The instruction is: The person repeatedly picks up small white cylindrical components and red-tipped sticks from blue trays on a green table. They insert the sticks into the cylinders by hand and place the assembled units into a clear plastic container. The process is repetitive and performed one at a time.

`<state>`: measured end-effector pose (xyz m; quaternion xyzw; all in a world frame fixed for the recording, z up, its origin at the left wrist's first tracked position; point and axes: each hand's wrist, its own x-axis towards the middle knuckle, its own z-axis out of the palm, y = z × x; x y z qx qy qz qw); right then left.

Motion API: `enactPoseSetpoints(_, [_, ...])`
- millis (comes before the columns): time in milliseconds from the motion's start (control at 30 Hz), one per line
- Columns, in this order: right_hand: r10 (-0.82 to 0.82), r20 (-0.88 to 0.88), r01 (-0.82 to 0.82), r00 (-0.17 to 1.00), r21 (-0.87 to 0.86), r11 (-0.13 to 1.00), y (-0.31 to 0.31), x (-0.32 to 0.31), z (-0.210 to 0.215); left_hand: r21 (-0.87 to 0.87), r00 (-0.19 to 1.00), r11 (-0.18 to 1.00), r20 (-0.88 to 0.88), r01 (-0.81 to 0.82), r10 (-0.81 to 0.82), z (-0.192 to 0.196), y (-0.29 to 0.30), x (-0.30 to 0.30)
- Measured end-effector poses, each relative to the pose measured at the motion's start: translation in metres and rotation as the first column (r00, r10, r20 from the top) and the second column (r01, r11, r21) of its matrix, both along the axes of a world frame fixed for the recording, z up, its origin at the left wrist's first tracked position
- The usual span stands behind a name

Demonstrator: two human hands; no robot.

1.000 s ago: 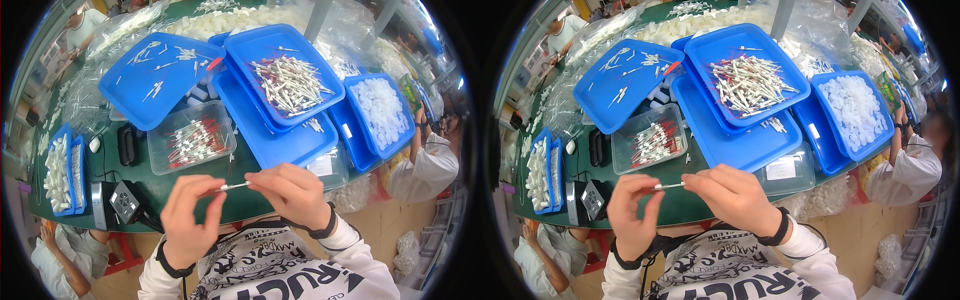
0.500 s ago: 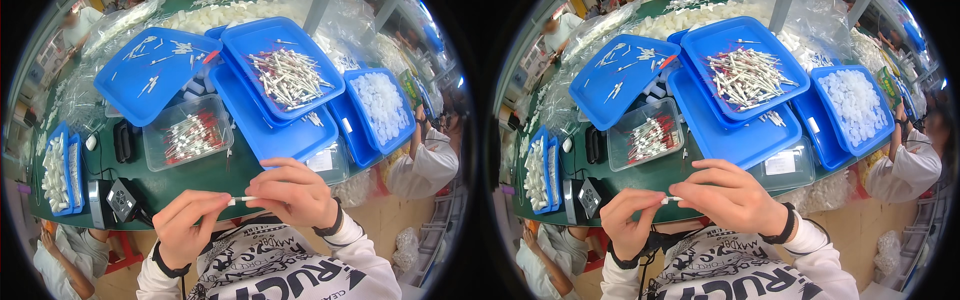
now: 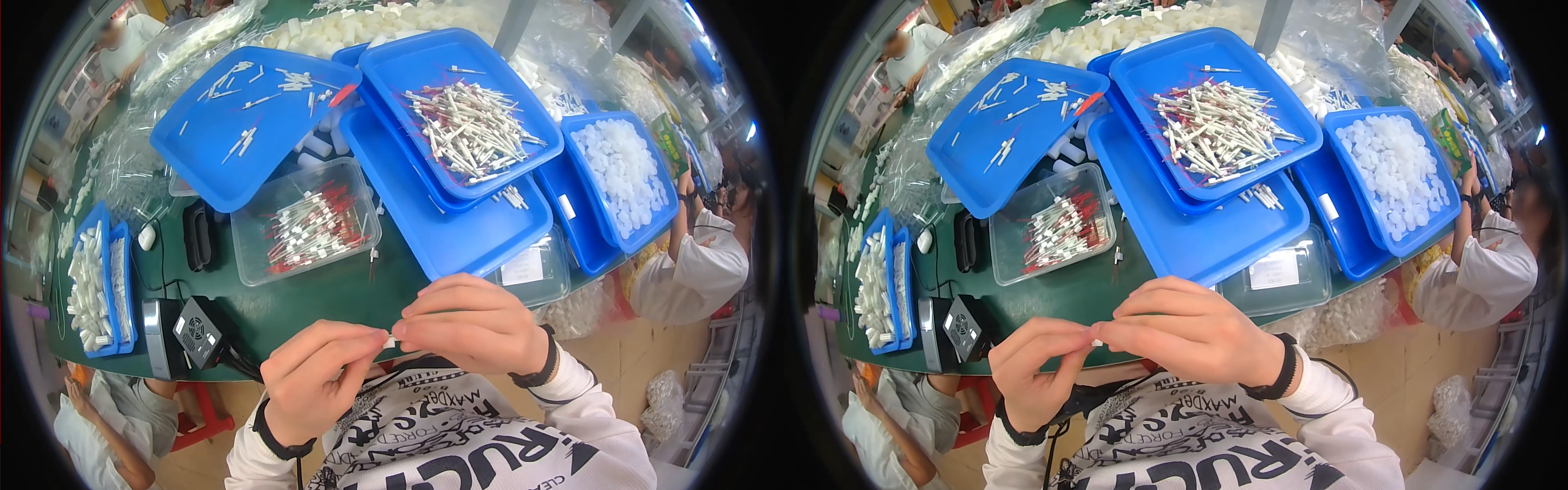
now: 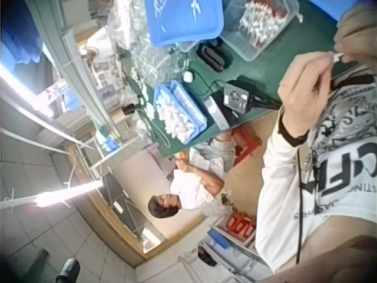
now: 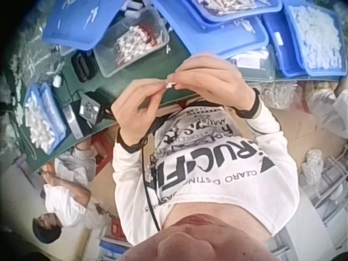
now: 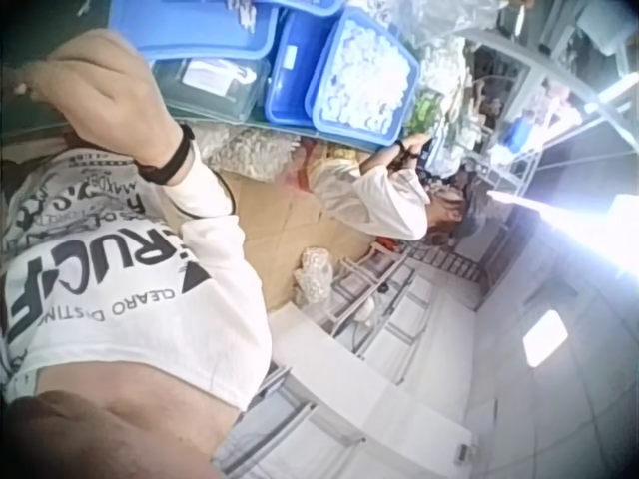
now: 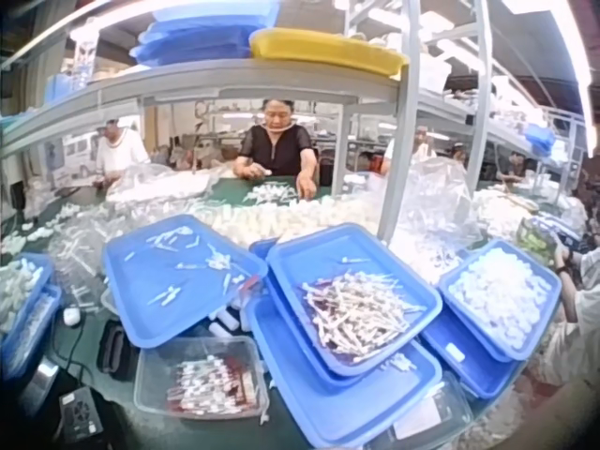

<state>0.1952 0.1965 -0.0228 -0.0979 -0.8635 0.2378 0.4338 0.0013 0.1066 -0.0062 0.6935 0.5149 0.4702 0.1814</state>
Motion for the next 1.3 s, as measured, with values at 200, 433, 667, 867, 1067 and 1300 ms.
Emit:
enactPoseSetpoints(200, [-0.129,0.281,0.108,0.951,0.090,0.990,0.023,0.002,0.006,0.062,0.993,0.993,-0.059,-0.098,0.101,0.001,0.025,-0.001])
enactPoseSetpoints(433, [-0.649,0.350,0.597,0.676,0.257,0.760,0.184,0.017,0.029,-0.101,0.880,0.957,-0.428,-0.271,0.204,-0.037,0.087,-0.068])
enactPoseSetpoints(667, [-0.577,0.387,0.624,0.719,0.005,0.781,0.183,0.052,0.042,-0.252,0.838,0.905,-0.517,-0.344,0.175,-0.044,0.099,-0.065])
enactPoseSetpoints(867, [-0.414,0.752,0.709,0.514,-0.100,0.698,0.122,0.106,0.020,0.096,0.850,0.932,-0.386,-0.350,0.359,-0.034,0.086,-0.066])
enactPoseSetpoints(1067, [-0.644,0.645,0.790,0.412,0.100,0.605,0.109,0.093,-0.039,-0.127,0.948,0.961,0.175,-0.244,0.264,0.000,0.054,-0.033])
enactPoseSetpoints(1300, [-0.711,0.619,0.749,0.333,0.285,0.598,0.102,0.086,-0.044,-0.216,0.999,0.976,0.018,-0.023,0.027,0.016,0.011,-0.019])
